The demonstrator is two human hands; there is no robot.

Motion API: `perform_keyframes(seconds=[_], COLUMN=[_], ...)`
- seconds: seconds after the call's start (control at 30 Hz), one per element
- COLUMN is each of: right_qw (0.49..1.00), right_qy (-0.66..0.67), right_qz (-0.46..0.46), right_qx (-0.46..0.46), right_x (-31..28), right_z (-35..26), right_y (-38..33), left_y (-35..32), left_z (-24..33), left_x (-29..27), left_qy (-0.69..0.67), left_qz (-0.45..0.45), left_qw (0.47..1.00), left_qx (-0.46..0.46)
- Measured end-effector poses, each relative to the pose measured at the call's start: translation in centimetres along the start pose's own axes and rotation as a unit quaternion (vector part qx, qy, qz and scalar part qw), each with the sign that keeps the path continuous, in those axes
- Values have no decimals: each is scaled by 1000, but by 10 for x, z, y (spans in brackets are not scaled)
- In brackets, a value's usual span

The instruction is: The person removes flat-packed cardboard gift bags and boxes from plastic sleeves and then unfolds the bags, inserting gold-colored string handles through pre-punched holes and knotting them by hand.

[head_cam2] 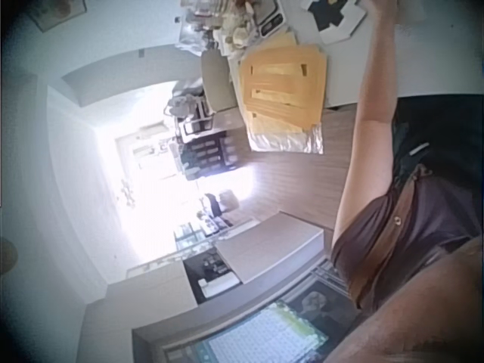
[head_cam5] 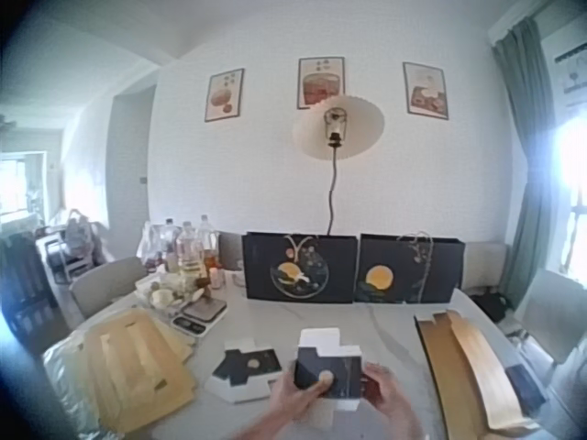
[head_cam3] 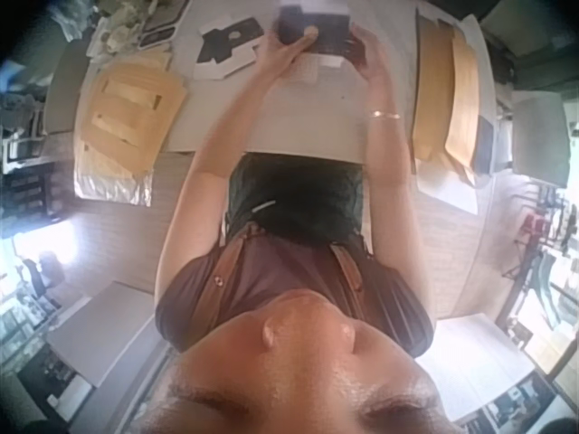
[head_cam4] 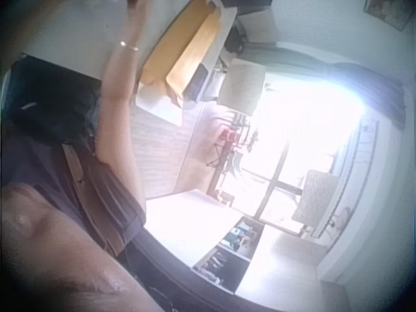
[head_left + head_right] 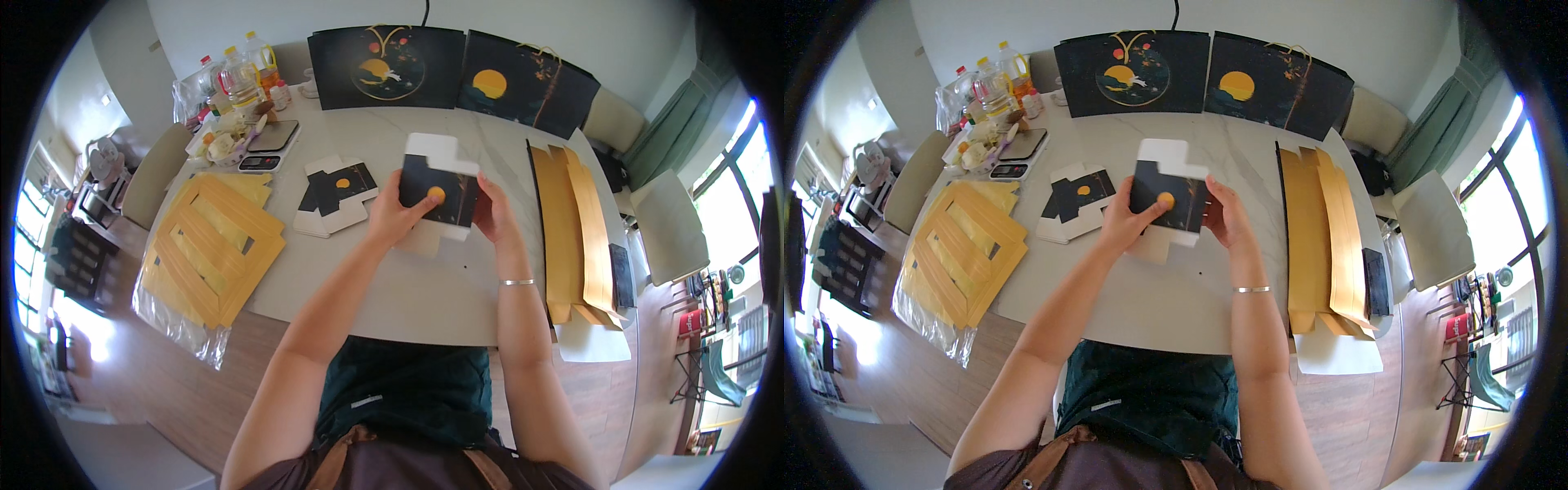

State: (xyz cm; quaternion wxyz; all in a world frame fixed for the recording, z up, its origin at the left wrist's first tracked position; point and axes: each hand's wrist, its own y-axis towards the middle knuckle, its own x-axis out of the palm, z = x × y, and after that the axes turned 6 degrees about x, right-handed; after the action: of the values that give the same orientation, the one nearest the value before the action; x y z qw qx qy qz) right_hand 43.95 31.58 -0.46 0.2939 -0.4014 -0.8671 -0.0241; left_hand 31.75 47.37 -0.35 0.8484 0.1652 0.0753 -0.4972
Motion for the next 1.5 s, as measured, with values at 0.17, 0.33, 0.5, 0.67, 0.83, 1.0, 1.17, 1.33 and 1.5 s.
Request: perform_keyframes(seconds=[0.17,0.33,0.5,0.67,0.83,1.0,1.17,1.33,1.5], right_qw=[987,993,999,997,994,992,992,988,998], right_qy=[-159,-82,-54,-72,-104,-117,-119,-155,-52], right_qz=[8,55,4,22,-20,18,-1,20,-4], right_qx=[-12,-65,-2,16,33,50,41,12,28], right_x=[-24,-16,3,-9,-27,-18,-6,-17,-14], right_z=[6,19,15,14,12,2,0,4,-6], right_y=[19,22,10,13,20,10,-4,9,3], left_y=[2,-8,-13,-13,-11,-12,-15,-13,-13], left_z=[-18,-3,-7,1,-5,-1,-1,-1,7], left_x=[8,16,20,15,13,13,17,19,19], left_qy=[228,377,375,368,357,355,345,314,157], left_qz=[3,40,21,-26,-38,-32,-31,-22,-24], left_qw=[965,913,914,914,912,906,901,912,974], left_qx=[126,151,151,170,200,228,262,264,158])
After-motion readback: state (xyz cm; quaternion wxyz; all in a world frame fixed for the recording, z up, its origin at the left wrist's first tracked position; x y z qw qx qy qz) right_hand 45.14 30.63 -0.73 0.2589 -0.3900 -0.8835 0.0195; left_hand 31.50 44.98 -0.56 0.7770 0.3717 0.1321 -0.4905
